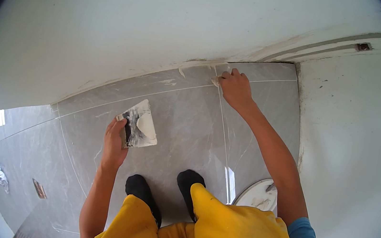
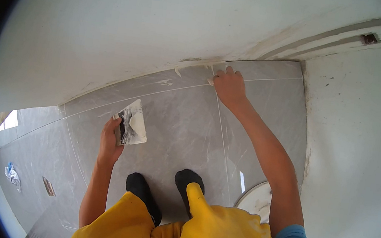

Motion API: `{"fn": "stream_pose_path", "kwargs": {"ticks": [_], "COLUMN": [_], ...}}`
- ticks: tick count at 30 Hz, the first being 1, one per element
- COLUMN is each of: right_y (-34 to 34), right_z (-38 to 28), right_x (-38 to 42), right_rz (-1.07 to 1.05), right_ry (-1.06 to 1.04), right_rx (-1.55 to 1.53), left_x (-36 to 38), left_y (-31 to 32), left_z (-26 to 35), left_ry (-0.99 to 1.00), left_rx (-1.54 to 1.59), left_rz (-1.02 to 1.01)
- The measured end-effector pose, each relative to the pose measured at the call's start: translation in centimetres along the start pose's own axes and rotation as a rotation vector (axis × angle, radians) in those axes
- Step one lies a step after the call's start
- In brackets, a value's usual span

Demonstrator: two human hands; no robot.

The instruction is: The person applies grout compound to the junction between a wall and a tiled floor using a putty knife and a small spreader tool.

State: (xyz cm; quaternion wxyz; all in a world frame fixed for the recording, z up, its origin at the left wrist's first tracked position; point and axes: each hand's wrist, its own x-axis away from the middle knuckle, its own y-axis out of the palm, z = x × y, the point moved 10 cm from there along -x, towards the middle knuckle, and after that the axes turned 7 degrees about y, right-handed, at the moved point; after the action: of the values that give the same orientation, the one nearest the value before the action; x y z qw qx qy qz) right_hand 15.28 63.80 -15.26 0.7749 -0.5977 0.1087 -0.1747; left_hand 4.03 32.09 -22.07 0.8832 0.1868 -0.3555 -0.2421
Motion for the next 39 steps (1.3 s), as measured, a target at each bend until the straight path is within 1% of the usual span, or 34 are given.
{"fn": "stream_pose_path", "kwargs": {"ticks": [1, 3, 5, 6, 7, 8, 10, 12, 13, 14, 15, 16, 17, 18, 19, 20, 21, 22, 24, 26, 28, 30, 31, 33, 34, 36, 37, 39], "right_y": [-0.7, -5.1, -9.3, -10.9, -12.1, -11.5, -10.7, -9.7, -10.0, -10.3, -11.0, -12.0, -12.9, -13.3, -13.5, -14.0, -14.4, -14.3, -13.2, -10.7, -7.5, -4.0, -2.3, -0.3, 0.7, 1.7, 2.2, 3.3], "right_z": [-0.8, -3.4, -7.5, -10.1, -11.6, -11.6, -12.7, -10.1, -8.7, -7.6, -7.1, -6.9, -7.2, -7.8, -8.3, -8.5, -10.3, -11.8, -11.2, -8.5, -2.2, 2.6, 3.5, 5.6, 5.7, 5.2, 5.1, 4.4], "right_x": [1.2, 3.9, 6.8, 8.5, 9.7, 10.0, 11.4, 10.9, 10.8, 10.7, 10.4, 9.9, 9.5, 9.2, 9.1, 9.0, 9.1, 9.4, 8.6, 7.5, 5.5, 4.8, 4.3, 4.2, 3.8, 3.1, 2.8, 1.9], "right_rz": [-0.026, 0.108, 0.185, 0.194, 0.207, 0.212, 0.303, 0.283, 0.329, 0.373, 0.365, 0.362, 0.364, 0.300, 0.237, 0.237, 0.201, 0.164, 0.119, 0.072, 0.266, 0.370, 0.368, 0.480, 0.477, 0.519, 0.511, 0.367], "right_ry": [-0.008, 0.083, -0.012, -0.088, -0.161, -0.156, -0.235, -0.215, -0.209, -0.202, -0.198, -0.198, -0.204, -0.256, -0.304, -0.298, -0.396, -0.487, -0.446, -0.406, -0.080, 0.111, 0.109, 0.215, 0.217, 0.211, 0.212, 0.185], "right_rx": [-0.108, -0.559, -1.098, -1.170, -1.239, -1.243, -0.816, -0.802, -0.847, -0.902, -0.908, -0.905, -0.918, -0.898, -0.870, -0.865, -0.778, -0.687, -0.648, -0.598, -0.454, -0.304, -0.299, -0.178, -0.180, -0.117, -0.120, -0.072], "left_x": [0.2, 1.2, 2.0, 2.7, 2.9, 3.2, 3.5, 3.2, 3.1, 2.3, 2.0, 1.9, 1.2, 0.9, 0.8, 0.7, 0.6, 0.3, -0.4, -0.2, -0.4, 0.1, 0.4, 0.4, 0.4, -0.1, -0.2, -0.1], "left_y": [0.7, 1.8, 2.2, 2.6, 2.8, 3.1, 3.2, 3.8, 3.5, 4.4, 5.0, 4.6, 4.7, 4.8, 4.8, 5.0, 5.4, 5.3, 3.5, 1.5, -0.3, -1.4, -1.7, -2.7, -3.6, -5.0, -5.2, -5.5], "left_z": [-1.2, -2.5, -5.1, -5.8, -5.8, -6.0, -5.8, -4.3, -4.0, -2.6, -1.4, -1.4, -1.1, -1.0, -1.3, -1.0, -0.7, -1.1, -0.6, -0.3, 1.6, 3.1, 3.5, 3.4, 3.4, 2.8, 2.3, 1.7], "left_ry": [-0.048, -0.080, -0.243, -0.299, -0.297, -0.324, -0.352, -0.286, -0.285, -0.155, -0.033, -0.036, 0.022, 0.075, 0.074, 0.147, 0.221, 0.218, 0.264, 0.069, 0.130, 0.121, 0.113, 0.103, 0.097, 0.070, 0.045, 0.035], "left_rx": [0.024, 0.052, 0.068, 0.067, 0.061, 0.110, 0.146, 0.087, 0.077, -0.036, -0.152, -0.164, -0.266, -0.364, -0.363, -0.438, -0.512, -0.510, -0.443, -0.179, -0.150, -0.141, -0.134, -0.130, -0.128, -0.134, -0.137, -0.123], "left_rz": [-0.042, -0.003, 0.038, 0.126, 0.127, 0.136, 0.141, 0.003, 0.026, -0.051, -0.129, -0.106, -0.115, -0.132, -0.135, -0.150, -0.168, -0.185, -0.078, -0.009, 0.023, 0.109, 0.138, 0.175, 0.212, 0.177, 0.142, 0.161]}}
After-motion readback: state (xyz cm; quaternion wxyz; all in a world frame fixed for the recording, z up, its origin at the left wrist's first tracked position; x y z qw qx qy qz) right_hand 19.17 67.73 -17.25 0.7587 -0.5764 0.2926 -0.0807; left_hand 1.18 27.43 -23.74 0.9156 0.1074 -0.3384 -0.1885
